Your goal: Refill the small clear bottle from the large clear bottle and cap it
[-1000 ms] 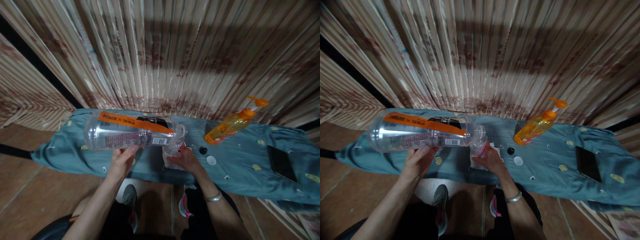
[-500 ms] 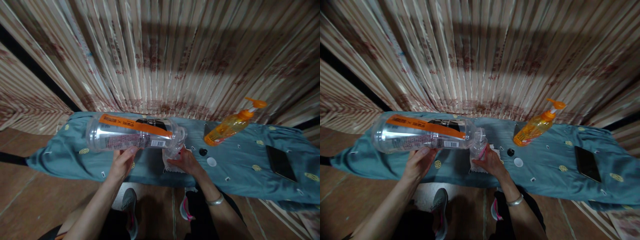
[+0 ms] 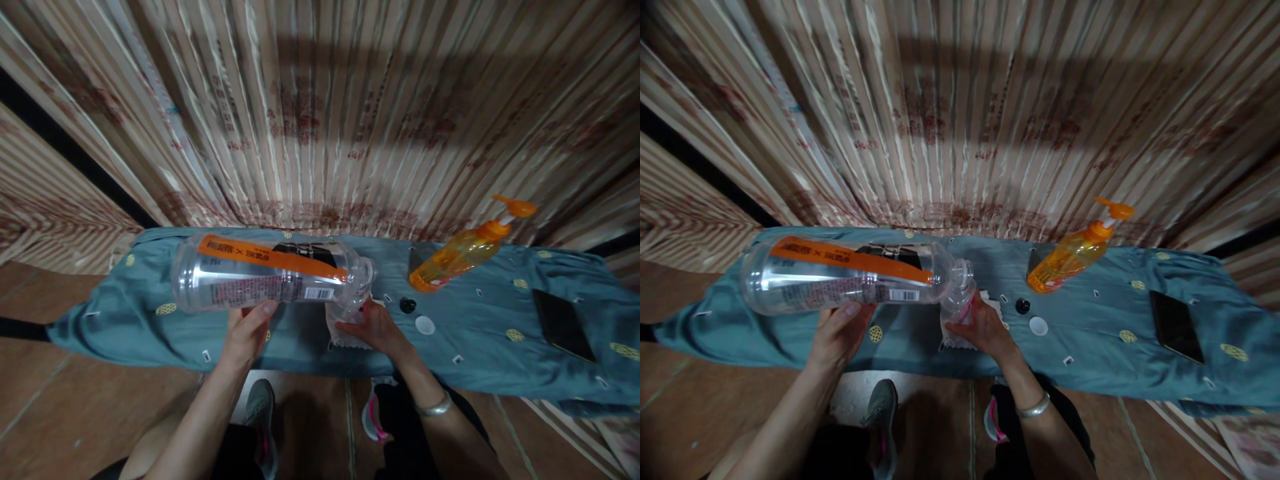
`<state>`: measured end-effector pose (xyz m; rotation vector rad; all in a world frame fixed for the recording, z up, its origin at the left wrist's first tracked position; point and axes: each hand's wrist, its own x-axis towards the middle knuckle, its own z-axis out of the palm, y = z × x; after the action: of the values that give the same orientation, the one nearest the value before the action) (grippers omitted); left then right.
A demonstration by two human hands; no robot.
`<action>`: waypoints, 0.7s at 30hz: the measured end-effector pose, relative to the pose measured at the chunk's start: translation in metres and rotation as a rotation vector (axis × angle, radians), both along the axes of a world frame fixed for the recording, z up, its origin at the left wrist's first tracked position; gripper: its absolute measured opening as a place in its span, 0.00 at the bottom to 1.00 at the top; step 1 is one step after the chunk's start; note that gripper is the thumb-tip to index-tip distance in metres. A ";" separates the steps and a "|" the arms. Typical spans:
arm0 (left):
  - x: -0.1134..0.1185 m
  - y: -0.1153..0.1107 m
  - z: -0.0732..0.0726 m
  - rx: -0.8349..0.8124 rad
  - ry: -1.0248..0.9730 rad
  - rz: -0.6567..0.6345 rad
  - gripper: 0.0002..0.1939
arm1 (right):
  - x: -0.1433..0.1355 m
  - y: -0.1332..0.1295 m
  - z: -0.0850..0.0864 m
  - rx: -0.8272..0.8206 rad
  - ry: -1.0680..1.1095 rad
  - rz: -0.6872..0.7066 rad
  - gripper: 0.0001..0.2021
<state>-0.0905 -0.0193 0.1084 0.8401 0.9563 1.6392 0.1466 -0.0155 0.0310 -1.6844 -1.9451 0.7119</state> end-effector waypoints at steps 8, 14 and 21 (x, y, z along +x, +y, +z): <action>-0.006 -0.005 0.000 -0.022 0.045 -0.016 0.16 | 0.001 0.000 -0.001 -0.008 0.022 0.007 0.35; -0.006 -0.004 0.000 -0.024 0.056 -0.001 0.15 | 0.001 0.000 0.000 0.001 0.016 0.002 0.36; -0.007 -0.005 0.003 -0.045 0.086 -0.002 0.16 | 0.000 -0.001 0.002 -0.009 0.011 -0.002 0.34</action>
<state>-0.0972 -0.0245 0.1117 0.8863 1.0482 1.5847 0.1464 -0.0163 0.0331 -1.6845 -1.9353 0.7282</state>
